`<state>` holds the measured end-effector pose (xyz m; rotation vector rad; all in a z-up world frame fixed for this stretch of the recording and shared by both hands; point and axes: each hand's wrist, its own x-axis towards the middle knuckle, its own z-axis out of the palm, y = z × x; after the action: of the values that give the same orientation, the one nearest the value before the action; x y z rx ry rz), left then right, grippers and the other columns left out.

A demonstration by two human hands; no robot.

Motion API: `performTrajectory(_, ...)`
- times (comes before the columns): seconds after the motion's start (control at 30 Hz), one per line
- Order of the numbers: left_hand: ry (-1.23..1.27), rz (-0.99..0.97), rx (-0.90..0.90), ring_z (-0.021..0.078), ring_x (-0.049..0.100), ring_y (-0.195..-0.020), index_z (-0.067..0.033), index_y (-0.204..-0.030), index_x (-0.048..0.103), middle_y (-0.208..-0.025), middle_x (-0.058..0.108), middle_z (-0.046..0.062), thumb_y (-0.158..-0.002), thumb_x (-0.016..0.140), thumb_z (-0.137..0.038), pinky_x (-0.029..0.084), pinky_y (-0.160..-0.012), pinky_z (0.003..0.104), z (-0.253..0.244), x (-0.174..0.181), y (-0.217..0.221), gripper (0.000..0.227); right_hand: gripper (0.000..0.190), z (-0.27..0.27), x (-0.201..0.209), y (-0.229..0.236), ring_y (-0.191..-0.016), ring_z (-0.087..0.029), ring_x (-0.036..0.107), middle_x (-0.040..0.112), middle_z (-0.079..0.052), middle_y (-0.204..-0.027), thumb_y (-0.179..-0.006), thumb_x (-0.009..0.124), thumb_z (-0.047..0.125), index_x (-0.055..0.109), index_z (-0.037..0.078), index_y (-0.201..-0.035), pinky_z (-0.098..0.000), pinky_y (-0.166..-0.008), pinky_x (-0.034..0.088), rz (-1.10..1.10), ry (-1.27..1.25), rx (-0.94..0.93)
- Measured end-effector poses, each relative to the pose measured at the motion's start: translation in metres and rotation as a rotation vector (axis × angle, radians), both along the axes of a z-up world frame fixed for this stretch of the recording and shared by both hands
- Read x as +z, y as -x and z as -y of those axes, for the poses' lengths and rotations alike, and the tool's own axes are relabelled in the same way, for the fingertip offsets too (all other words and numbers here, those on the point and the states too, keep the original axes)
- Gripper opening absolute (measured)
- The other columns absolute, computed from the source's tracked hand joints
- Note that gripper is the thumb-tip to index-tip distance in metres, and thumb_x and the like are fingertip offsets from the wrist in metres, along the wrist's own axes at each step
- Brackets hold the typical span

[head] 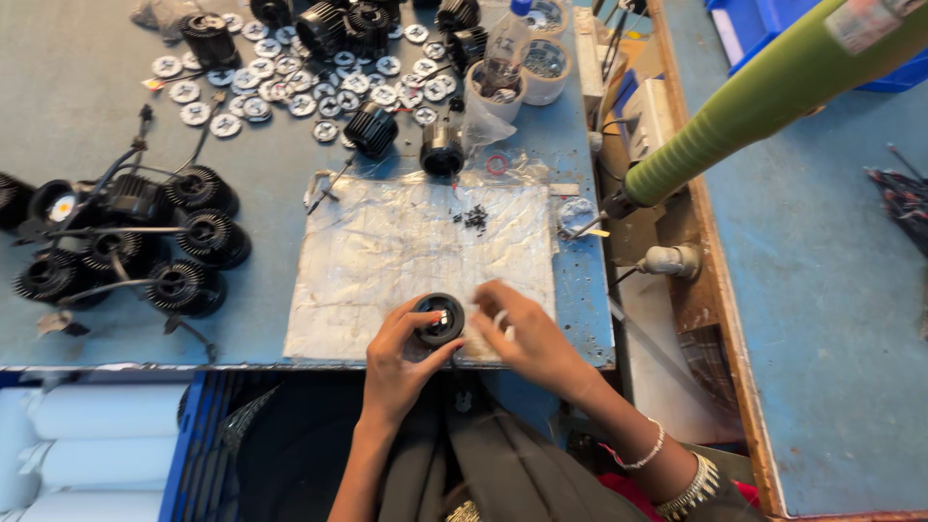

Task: The person assembles a small cylindrical electronic component by hand, placing a white square and a circular metal piece inside, then uses a green electric screwdriver to secure the parts with screws. The workspace contains multiple similar components and tools.

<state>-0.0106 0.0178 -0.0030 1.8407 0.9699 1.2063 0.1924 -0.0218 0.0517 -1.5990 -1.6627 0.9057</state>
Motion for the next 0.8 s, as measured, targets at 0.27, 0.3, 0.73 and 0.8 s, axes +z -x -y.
performTrajectory(0.27,0.056,0.12,0.129,0.0287,0.071,-0.117,-0.0055,-0.111,0.074,-0.126,0.071,0.018,-0.074,0.092,-0.016,0.059,-0.098,0.037,0.007,0.012,-0.01,0.042,0.028,0.004,-0.082,-0.012,-0.107,-0.02,0.07,0.064,-0.016,-0.111,-0.097,0.067,0.012,0.062,-0.003,-0.12,-0.0336,-0.092,0.057,-0.34,0.091,0.239)
performTrajectory(0.3,0.043,0.103,0.14,0.0295,0.07,-0.12,-0.0058,-0.112,0.074,-0.127,0.07,0.018,-0.074,0.093,-0.016,0.059,-0.097,0.037,0.008,0.016,-0.01,0.043,0.031,0.004,-0.093,-0.008,-0.111,-0.019,0.067,0.063,-0.015,-0.117,-0.098,0.066,0.011,0.061,-0.003,-0.124,-0.0338,-0.096,0.055,-0.461,0.103,0.237)
performTrajectory(0.73,-0.079,0.152,0.184,0.0289,0.073,-0.12,-0.0051,-0.113,0.074,-0.132,0.071,0.021,-0.07,0.095,-0.02,0.06,-0.102,0.038,0.04,0.069,0.007,0.05,0.038,-0.004,-0.062,0.008,-0.111,-0.032,0.071,0.07,-0.017,-0.121,-0.082,0.061,0.001,0.067,0.0,-0.119,-0.0371,-0.094,0.058,-0.068,-0.316,0.242)
performTrajectory(0.8,-0.061,0.158,0.179,0.0284,0.075,-0.118,-0.0056,-0.113,0.075,-0.132,0.071,0.021,-0.071,0.095,-0.021,0.062,-0.101,0.037,0.042,0.072,0.01,0.049,0.037,-0.002,-0.055,0.011,-0.116,-0.036,0.069,0.069,-0.019,-0.123,-0.082,0.064,0.003,0.068,0.0,-0.119,-0.0393,-0.099,0.055,0.0,-0.383,0.259)
